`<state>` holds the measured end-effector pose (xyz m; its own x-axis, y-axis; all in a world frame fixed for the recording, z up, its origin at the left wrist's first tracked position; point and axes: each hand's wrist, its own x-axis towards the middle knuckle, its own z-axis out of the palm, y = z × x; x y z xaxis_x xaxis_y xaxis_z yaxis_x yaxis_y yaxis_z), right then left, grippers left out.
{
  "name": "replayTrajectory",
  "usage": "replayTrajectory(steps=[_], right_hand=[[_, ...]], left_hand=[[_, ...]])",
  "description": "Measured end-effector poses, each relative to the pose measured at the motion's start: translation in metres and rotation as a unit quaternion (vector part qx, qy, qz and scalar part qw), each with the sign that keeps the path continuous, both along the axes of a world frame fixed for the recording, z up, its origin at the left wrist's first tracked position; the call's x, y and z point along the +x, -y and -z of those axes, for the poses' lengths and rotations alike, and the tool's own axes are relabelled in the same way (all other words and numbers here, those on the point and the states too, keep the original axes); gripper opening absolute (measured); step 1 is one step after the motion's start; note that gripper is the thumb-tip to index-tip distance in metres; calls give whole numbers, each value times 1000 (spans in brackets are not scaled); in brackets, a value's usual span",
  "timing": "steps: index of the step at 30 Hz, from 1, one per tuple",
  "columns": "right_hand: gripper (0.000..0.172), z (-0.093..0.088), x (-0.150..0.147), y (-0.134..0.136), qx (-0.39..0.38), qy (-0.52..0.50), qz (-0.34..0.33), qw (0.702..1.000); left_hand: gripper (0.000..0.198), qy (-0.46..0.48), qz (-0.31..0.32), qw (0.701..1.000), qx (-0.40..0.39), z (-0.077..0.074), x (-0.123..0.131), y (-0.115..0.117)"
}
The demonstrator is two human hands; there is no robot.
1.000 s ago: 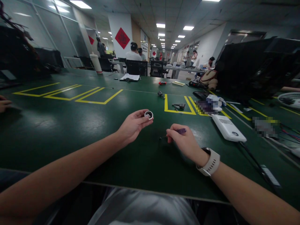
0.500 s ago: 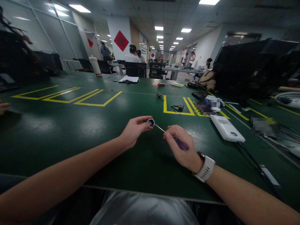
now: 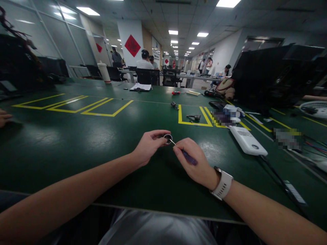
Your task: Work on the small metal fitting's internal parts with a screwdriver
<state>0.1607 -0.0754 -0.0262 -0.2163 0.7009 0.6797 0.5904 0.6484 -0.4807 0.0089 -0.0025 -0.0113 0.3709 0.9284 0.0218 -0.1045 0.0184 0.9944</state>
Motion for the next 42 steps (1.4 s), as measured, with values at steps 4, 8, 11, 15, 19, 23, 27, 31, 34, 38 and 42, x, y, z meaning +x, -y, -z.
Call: replayTrajectory(steps=[4,8,11,15,19,23,27,31,34,38,42], right_hand=[[9,0,-1,0,-3,8,-2,1000],[9,-1,-1,1,-6,19,-7,1000],[8,-1,-2,2,-1,25,-8,1000],[9,-1,-3,1,-1,41,3,999],[9,0,-3,1,-2,27,8,1000],[10,-1,-2,2,-20,-24,33,999],[11,-1,-2,0,-70,-52,50,995],[13,-5,-2,-2,-114,-88,53,988],[14,-9,0,-2,-153,-139,27,978],[16,-10,7,-4,-173,-240,-33,955],[26,-9,13,-8,-189,-373,-100,903]], left_hand=[[22,-12,-6,1000,13,0,0,1],[19,-21,-11,999,26,1,0,0],[18,-29,-14,999,34,2,-1,-2],[16,-28,-17,999,39,4,-1,-2],[16,-28,-23,998,44,4,0,-5],[24,-36,-75,994,74,7,-5,-27],[49,-98,-152,974,139,13,-22,-66],[43,-214,-194,927,237,19,-36,-92],[38,-304,-184,882,308,20,-33,-89],[24,-400,-91,833,370,17,-15,-66],[28,-436,-34,789,431,15,6,-49]])
